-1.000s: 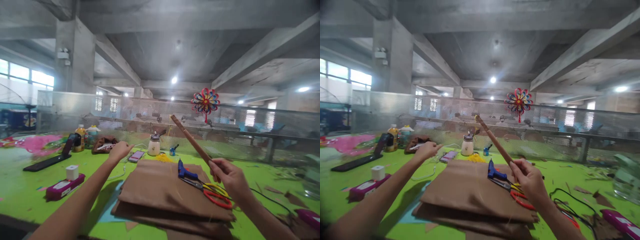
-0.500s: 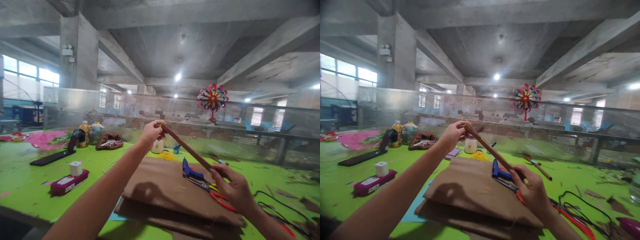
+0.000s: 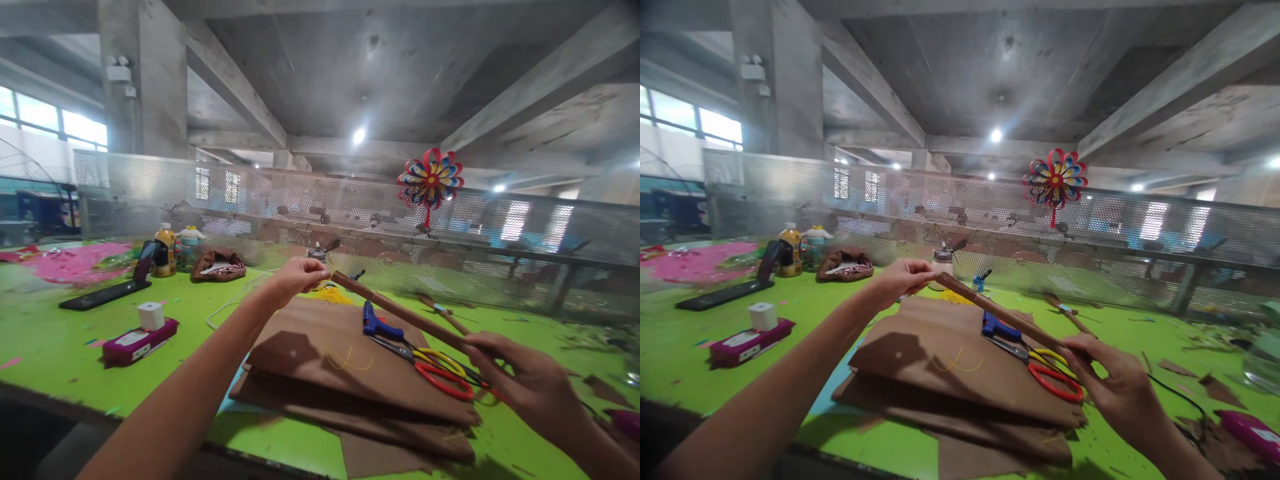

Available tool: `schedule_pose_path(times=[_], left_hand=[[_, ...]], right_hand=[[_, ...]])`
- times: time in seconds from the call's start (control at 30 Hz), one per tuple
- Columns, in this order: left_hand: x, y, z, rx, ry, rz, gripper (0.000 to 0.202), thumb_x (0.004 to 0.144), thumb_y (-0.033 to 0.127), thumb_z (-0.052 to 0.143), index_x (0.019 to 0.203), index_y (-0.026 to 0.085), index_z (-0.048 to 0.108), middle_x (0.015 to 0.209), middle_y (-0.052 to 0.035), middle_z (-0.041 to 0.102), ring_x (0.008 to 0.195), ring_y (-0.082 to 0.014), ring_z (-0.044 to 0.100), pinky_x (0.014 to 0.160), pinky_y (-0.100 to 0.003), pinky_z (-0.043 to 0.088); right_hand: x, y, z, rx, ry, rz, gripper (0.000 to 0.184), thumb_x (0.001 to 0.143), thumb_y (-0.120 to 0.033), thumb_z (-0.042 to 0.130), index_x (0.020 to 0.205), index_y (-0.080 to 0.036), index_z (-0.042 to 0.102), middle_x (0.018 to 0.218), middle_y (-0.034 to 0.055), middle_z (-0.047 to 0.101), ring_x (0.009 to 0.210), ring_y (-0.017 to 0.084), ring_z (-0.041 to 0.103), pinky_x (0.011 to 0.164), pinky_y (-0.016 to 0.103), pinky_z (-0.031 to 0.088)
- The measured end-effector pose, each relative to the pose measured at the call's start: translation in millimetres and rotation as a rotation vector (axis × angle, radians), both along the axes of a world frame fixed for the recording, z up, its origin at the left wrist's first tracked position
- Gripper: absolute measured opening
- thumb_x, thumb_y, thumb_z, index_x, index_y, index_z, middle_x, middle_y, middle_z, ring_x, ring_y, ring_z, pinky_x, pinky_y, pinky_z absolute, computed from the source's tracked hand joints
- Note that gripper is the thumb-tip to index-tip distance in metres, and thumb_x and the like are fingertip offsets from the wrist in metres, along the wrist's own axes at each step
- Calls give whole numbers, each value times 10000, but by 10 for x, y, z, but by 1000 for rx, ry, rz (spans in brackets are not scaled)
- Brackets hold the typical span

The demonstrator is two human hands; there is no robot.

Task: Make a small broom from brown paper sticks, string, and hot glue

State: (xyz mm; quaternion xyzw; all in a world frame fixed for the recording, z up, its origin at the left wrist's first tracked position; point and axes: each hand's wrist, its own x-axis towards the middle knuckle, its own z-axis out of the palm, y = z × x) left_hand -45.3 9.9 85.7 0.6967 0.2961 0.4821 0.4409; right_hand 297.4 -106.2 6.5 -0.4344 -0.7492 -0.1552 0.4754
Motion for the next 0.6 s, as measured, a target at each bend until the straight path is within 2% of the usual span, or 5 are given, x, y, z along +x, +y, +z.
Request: schedule_pose_path(times=[0.13, 0.27, 0.47, 0.53, 0.6], left_hand=[[-38, 21, -136, -61, -80, -91, 111, 745, 227, 655, 667, 148, 641, 455, 30, 393, 389, -33, 292, 380, -176, 151], [-109, 42, -210, -180, -54, -215, 205, 767, 331, 636, 782, 127, 643, 486, 41, 395, 396, -27, 270, 392, -179, 137], [-141, 54, -261, -216, 51, -263, 193, 689, 263, 714, 784, 112, 642, 551, 8, 512, 480, -42, 401, 428, -176, 175], [-142, 41, -271, -216, 51, -297, 188, 704, 284, 702, 746, 107, 651, 530, 13, 490, 481, -42, 404, 436, -181, 185], [-142, 26, -281, -222, 60, -349, 209, 724, 309, 683, 736, 101, 668, 479, 36, 424, 438, -29, 334, 428, -190, 164]], right_hand=[[4, -25, 22, -52, 36, 27, 130, 766, -322, 632, 851, -242, 690, 753, 41, 714, 608, 181, 669, 532, 229, 534], [54, -34, 24, -116, 104, 22, 127, 724, -336, 671, 807, -249, 712, 707, 41, 705, 560, 170, 652, 485, 194, 517], [173, -103, 7, -209, 175, 4, 215, 666, -368, 694, 804, -208, 736, 710, 47, 705, 545, 176, 642, 476, 196, 527], [196, -138, 28, -206, 182, -17, 212, 650, -367, 705, 798, -220, 742, 696, 44, 707, 531, 171, 640, 478, 192, 526], [217, -166, 55, -178, 184, -21, 192, 628, -350, 721, 783, -240, 746, 674, 35, 710, 518, 166, 643, 476, 180, 522]])
